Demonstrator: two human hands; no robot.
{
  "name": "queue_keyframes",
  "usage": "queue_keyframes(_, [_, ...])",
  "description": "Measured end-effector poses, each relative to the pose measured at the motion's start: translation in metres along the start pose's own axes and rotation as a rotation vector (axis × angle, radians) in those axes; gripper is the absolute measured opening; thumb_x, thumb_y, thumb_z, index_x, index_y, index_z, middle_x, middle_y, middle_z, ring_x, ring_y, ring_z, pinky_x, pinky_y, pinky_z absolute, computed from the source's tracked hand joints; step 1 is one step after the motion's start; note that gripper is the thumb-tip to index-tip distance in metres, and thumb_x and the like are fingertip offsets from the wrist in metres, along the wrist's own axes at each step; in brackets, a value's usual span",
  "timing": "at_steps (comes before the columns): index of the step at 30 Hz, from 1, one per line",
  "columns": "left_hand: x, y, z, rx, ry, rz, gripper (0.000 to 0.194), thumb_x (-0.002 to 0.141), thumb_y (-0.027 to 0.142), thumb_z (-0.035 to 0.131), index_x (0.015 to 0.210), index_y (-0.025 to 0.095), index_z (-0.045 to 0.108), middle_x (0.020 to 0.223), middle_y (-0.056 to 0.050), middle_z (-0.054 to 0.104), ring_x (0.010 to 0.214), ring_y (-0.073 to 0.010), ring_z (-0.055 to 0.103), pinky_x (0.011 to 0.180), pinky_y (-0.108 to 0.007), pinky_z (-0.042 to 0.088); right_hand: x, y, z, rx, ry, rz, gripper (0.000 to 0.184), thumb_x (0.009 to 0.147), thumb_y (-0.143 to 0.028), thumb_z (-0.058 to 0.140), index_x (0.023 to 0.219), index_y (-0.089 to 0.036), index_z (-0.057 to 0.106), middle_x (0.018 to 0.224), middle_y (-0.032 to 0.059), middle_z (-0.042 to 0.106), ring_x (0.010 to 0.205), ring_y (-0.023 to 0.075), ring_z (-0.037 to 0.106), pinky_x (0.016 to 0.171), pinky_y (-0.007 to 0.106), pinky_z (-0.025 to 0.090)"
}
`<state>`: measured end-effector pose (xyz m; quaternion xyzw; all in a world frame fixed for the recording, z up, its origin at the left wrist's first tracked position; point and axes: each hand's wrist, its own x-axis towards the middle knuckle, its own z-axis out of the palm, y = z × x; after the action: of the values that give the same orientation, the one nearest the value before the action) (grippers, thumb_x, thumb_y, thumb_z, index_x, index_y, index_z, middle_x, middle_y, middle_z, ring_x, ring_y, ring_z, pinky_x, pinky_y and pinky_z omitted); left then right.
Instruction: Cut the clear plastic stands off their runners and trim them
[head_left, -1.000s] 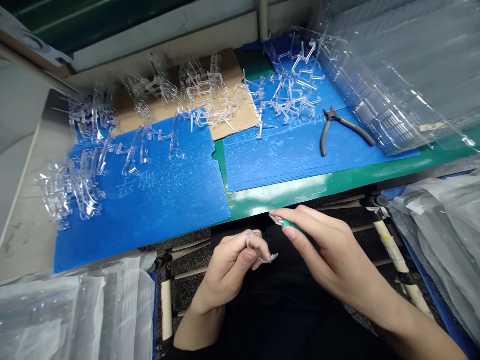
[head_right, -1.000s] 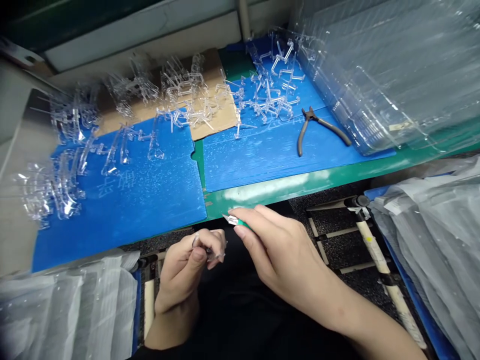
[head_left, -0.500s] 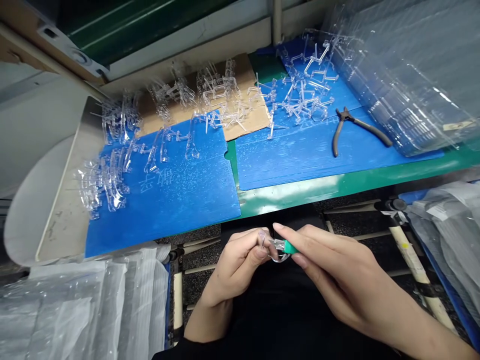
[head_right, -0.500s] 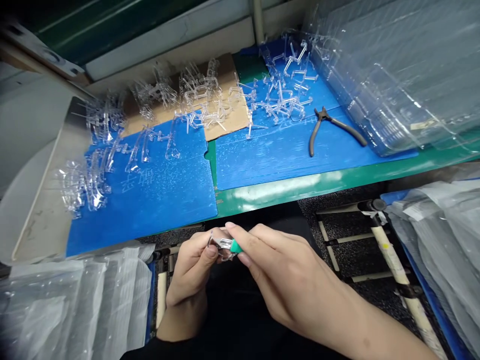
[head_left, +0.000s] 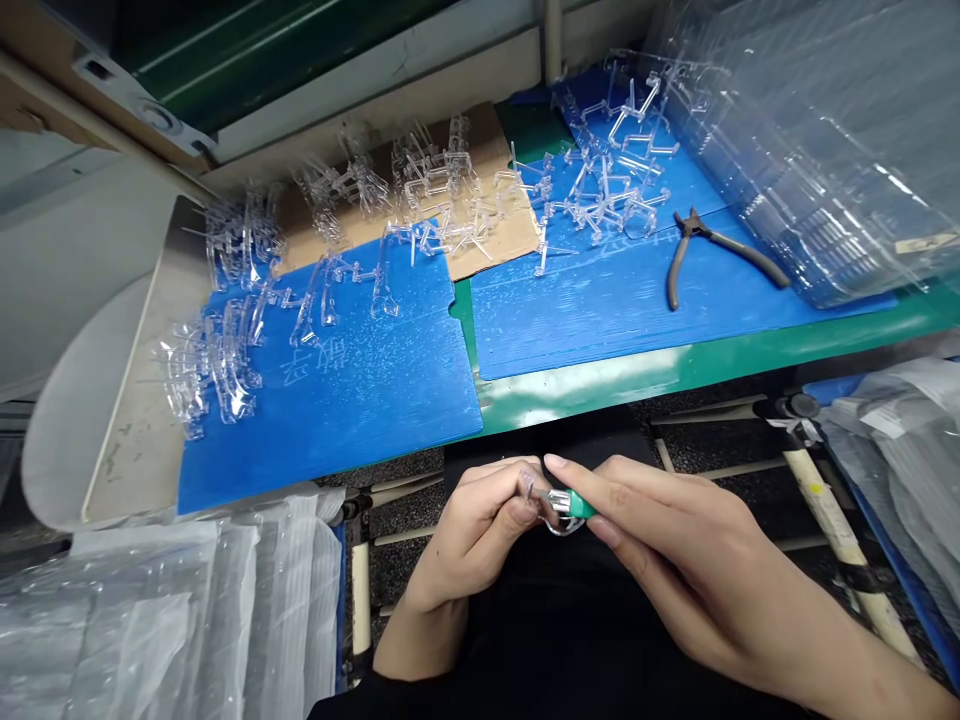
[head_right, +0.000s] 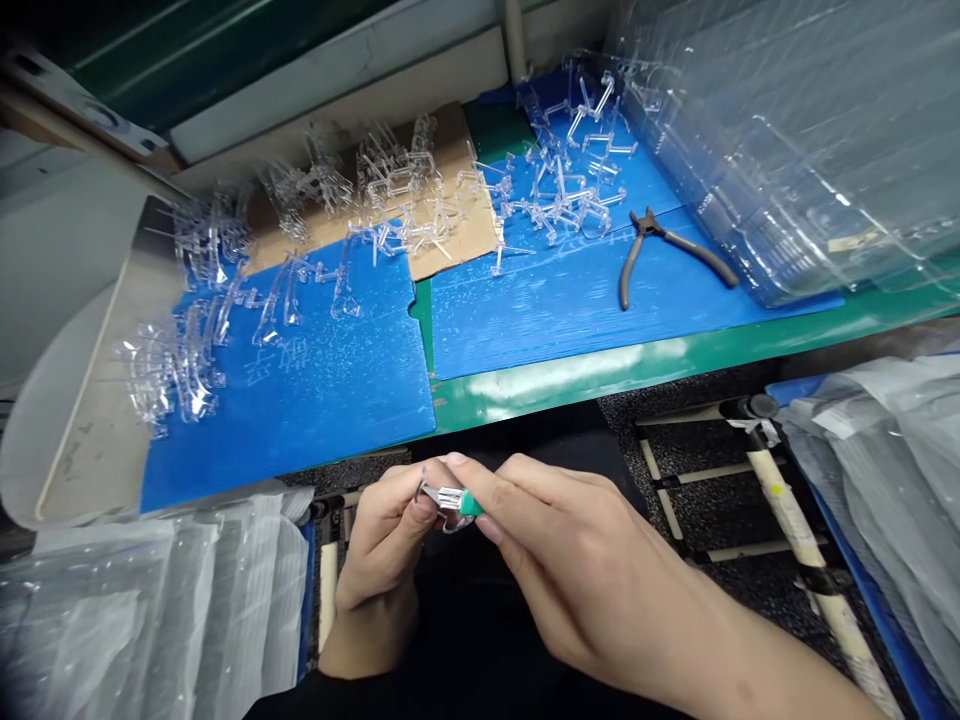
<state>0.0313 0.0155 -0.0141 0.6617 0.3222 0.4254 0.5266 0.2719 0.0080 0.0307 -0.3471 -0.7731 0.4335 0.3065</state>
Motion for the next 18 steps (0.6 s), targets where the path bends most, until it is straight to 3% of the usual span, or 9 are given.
queue_keyframes(9, [0.0002, 0.0003, -0.0017, 0.005, -0.02, 0.008, 0.034, 0.117, 0.036, 0.053, 0.091, 0.017, 0.066, 0.079, -0.005, 0.066, 0.073, -0.016, 0.061, 0.071, -0.028, 0.046, -0.0004, 0.0007, -0.0027, 0.019, -0.048, 0.0, 0.059, 0.115, -0.012, 0.046, 0.171, -0.032, 0.04, 0.109, 0.0004, 0.07, 0.087, 0.0127, 0.066, 0.081, 0.023, 0.054])
queue_keyframes(15, [-0.0009, 0.0004, -0.0032, 0.02, -0.026, 0.013, 0.033, 0.117, 0.033, 0.052, 0.091, 0.017, 0.065, 0.079, -0.004, 0.065, 0.074, -0.0162, 0.06, 0.072, -0.029, 0.045, -0.0002, -0.0021, -0.0033, 0.066, -0.049, 0.048, 0.06, 0.116, -0.013, 0.046, 0.17, -0.038, 0.042, 0.116, -0.0002, 0.072, 0.095, 0.0118, 0.069, 0.082, 0.022, 0.054])
queue_keyframes(18, [-0.0011, 0.0, -0.0026, 0.012, -0.026, 0.013, 0.033, 0.117, 0.033, 0.052, 0.091, 0.017, 0.064, 0.078, -0.004, 0.063, 0.072, -0.0156, 0.058, 0.07, -0.029, 0.044, -0.0016, -0.0028, -0.0015, 0.074, -0.048, 0.066, 0.061, 0.116, -0.013, 0.046, 0.171, -0.039, 0.04, 0.109, -0.0009, 0.069, 0.09, 0.0115, 0.068, 0.082, 0.022, 0.054])
